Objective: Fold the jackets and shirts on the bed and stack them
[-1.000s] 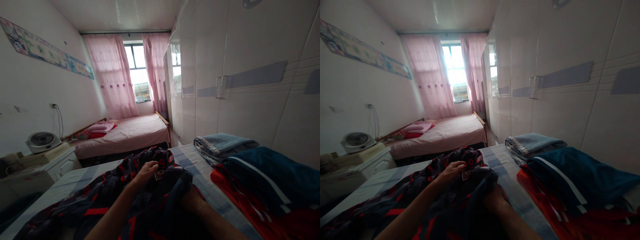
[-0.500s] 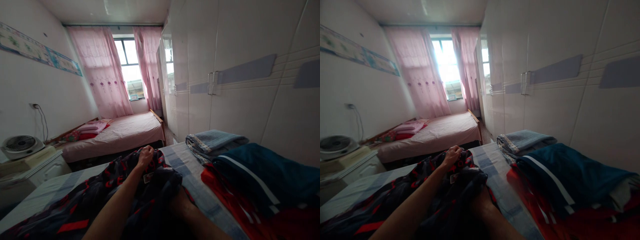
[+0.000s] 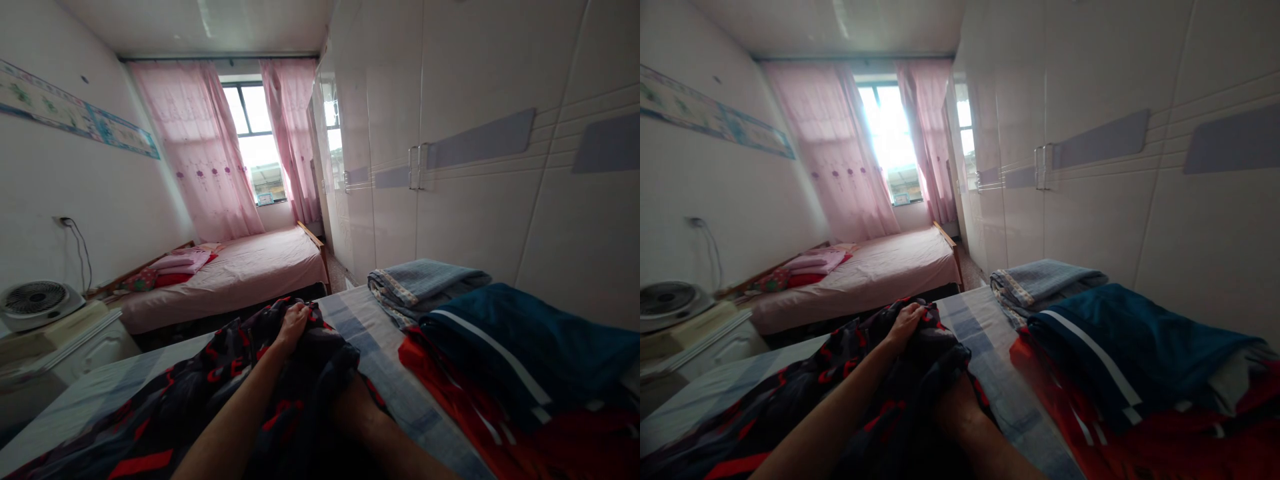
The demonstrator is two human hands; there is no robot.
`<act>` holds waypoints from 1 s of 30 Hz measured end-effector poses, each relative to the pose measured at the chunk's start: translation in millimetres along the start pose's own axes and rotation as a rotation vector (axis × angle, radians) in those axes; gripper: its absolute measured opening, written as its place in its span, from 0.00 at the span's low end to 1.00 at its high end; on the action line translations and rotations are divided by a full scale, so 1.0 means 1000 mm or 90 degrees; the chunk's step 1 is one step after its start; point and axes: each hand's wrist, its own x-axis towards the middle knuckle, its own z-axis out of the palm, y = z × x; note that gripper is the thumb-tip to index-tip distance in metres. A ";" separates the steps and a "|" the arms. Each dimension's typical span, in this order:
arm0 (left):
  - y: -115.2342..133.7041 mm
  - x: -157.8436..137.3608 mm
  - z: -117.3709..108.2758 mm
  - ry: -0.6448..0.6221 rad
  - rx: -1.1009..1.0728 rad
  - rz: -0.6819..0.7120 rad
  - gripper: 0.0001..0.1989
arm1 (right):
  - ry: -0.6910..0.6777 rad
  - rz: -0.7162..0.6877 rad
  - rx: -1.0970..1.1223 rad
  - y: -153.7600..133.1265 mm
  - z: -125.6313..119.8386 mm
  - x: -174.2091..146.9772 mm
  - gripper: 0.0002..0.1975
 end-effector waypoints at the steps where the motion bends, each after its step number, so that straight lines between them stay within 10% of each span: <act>1: 0.002 0.003 0.001 0.027 0.012 0.008 0.14 | -0.006 0.005 0.003 -0.001 -0.003 0.000 0.23; 10: -0.009 -0.013 0.002 0.073 0.148 0.041 0.11 | -0.025 0.036 -0.030 0.000 -0.010 0.004 0.20; 21: -0.028 -0.196 -0.034 -0.081 0.312 0.154 0.21 | -0.056 0.129 -0.072 -0.002 -0.009 -0.002 0.12; 30: -0.027 -0.169 -0.079 0.122 0.252 0.100 0.13 | 0.107 -0.088 0.028 -0.009 -0.030 -0.006 0.11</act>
